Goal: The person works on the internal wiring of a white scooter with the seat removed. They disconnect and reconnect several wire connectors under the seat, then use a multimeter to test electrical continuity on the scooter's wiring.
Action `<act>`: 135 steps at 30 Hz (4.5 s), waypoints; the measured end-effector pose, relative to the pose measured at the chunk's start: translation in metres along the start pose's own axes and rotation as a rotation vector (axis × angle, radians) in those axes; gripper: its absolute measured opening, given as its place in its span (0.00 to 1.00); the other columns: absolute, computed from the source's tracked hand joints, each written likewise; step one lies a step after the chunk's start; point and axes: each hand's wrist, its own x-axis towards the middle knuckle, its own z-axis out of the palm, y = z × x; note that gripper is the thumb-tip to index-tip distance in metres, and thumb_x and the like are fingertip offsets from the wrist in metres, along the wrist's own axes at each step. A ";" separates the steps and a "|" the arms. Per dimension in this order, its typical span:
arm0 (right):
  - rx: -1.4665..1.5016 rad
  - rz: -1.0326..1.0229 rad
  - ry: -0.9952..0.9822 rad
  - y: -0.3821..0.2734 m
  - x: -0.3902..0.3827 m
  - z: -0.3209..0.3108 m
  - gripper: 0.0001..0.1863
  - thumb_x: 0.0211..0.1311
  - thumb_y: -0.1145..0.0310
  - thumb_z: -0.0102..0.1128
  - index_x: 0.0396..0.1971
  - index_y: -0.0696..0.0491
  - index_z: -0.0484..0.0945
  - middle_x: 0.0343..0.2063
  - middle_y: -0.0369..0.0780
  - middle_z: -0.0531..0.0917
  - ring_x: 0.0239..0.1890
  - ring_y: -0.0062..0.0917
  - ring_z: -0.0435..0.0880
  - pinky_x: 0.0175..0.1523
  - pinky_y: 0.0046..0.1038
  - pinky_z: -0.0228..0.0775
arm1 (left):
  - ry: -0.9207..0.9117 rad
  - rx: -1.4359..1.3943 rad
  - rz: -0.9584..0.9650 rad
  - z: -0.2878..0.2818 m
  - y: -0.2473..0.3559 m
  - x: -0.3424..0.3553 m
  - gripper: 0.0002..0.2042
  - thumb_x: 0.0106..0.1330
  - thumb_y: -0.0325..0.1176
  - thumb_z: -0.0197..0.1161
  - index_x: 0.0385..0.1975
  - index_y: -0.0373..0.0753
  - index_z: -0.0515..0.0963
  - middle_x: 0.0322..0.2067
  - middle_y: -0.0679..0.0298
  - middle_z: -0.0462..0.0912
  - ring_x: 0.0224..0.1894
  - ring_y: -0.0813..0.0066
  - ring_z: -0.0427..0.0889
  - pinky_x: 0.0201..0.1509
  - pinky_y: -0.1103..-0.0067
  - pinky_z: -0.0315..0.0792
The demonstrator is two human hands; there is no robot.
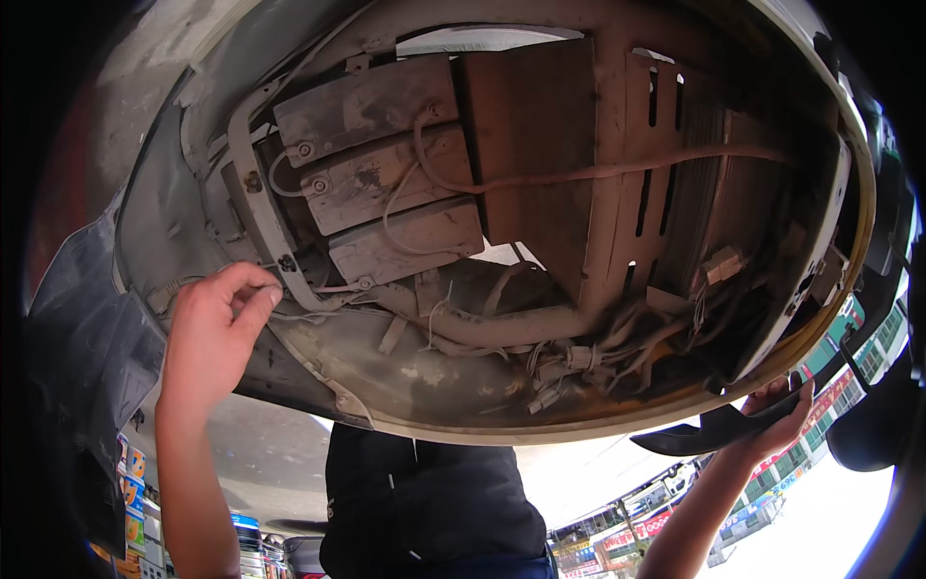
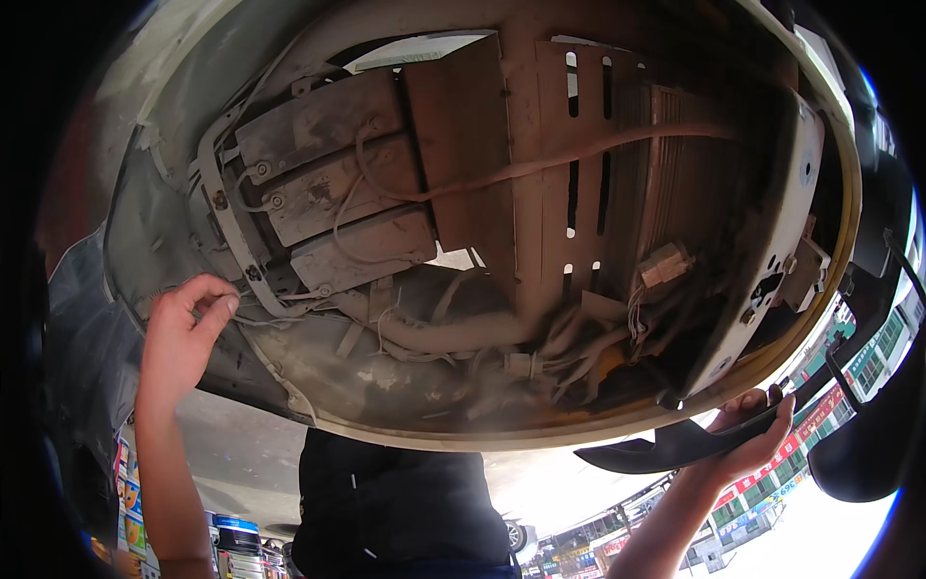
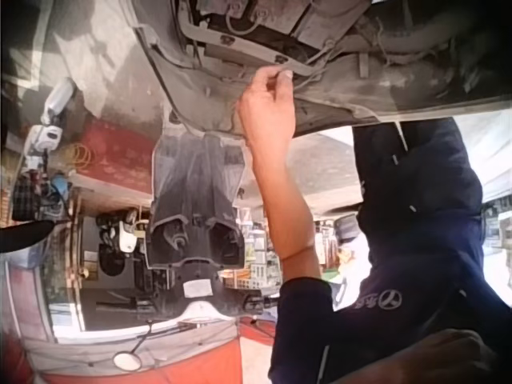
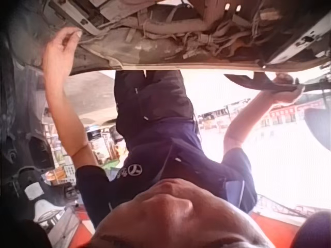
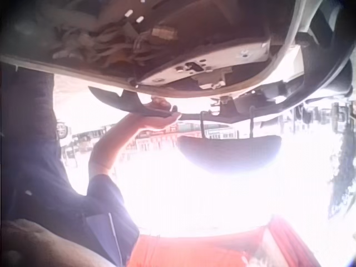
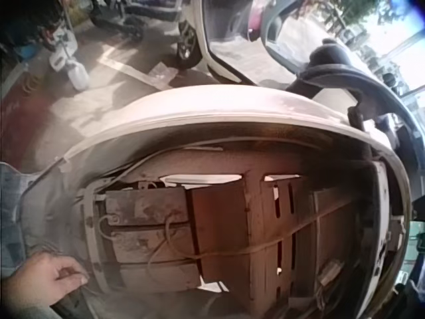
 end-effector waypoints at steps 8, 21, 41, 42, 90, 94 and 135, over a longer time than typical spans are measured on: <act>-0.124 -0.032 0.174 -0.006 -0.009 0.016 0.19 0.71 0.52 0.54 0.35 0.55 0.76 0.19 0.31 0.72 0.18 0.14 0.70 0.24 0.17 0.61 | -0.211 0.008 0.351 0.030 0.034 -0.032 0.10 0.61 0.35 0.69 0.30 0.34 0.81 0.25 0.56 0.82 0.33 0.59 0.82 0.40 0.70 0.74; -0.299 -0.007 0.235 -0.011 -0.015 0.023 0.21 0.71 0.49 0.50 0.39 0.53 0.77 0.17 0.28 0.67 0.17 0.11 0.65 0.23 0.15 0.55 | -0.136 -0.168 0.491 0.081 0.034 -0.068 0.09 0.61 0.33 0.68 0.37 0.39 0.79 0.35 0.61 0.83 0.38 0.61 0.81 0.45 0.69 0.74; -0.124 -0.019 0.054 -0.005 -0.007 0.013 0.19 0.71 0.52 0.53 0.29 0.53 0.69 0.15 0.34 0.68 0.16 0.20 0.66 0.24 0.22 0.60 | 0.370 0.135 0.542 0.083 -0.005 -0.050 0.09 0.58 0.39 0.69 0.23 0.41 0.81 0.21 0.68 0.80 0.24 0.69 0.78 0.29 0.75 0.69; -0.114 -0.021 0.042 -0.006 -0.010 0.016 0.19 0.72 0.52 0.53 0.29 0.53 0.68 0.15 0.34 0.67 0.16 0.20 0.66 0.24 0.23 0.60 | 0.387 0.132 0.548 0.084 -0.006 -0.049 0.10 0.58 0.39 0.69 0.23 0.41 0.81 0.21 0.68 0.80 0.24 0.69 0.78 0.28 0.75 0.69; -0.073 0.018 -0.048 -0.004 0.006 0.003 0.23 0.72 0.53 0.51 0.19 0.53 0.64 0.17 0.37 0.66 0.20 0.25 0.64 0.30 0.25 0.60 | -0.526 0.194 0.205 0.024 -0.116 0.132 0.18 0.57 0.22 0.68 0.50 0.36 0.81 0.44 0.55 0.86 0.42 0.64 0.84 0.49 0.69 0.78; -0.097 0.017 -0.045 -0.006 0.004 0.004 0.25 0.71 0.52 0.52 0.18 0.53 0.64 0.17 0.38 0.67 0.20 0.25 0.65 0.29 0.25 0.60 | -0.645 0.160 -0.087 0.023 -0.111 0.137 0.16 0.59 0.22 0.67 0.49 0.35 0.82 0.41 0.58 0.87 0.41 0.69 0.83 0.44 0.71 0.79; -0.185 0.003 0.065 -0.010 -0.012 0.020 0.24 0.73 0.52 0.49 0.19 0.51 0.63 0.12 0.35 0.64 0.15 0.21 0.61 0.24 0.24 0.56 | -0.784 0.214 -0.118 0.029 -0.119 0.159 0.08 0.61 0.31 0.64 0.38 0.41 0.86 0.32 0.66 0.87 0.31 0.73 0.82 0.34 0.74 0.75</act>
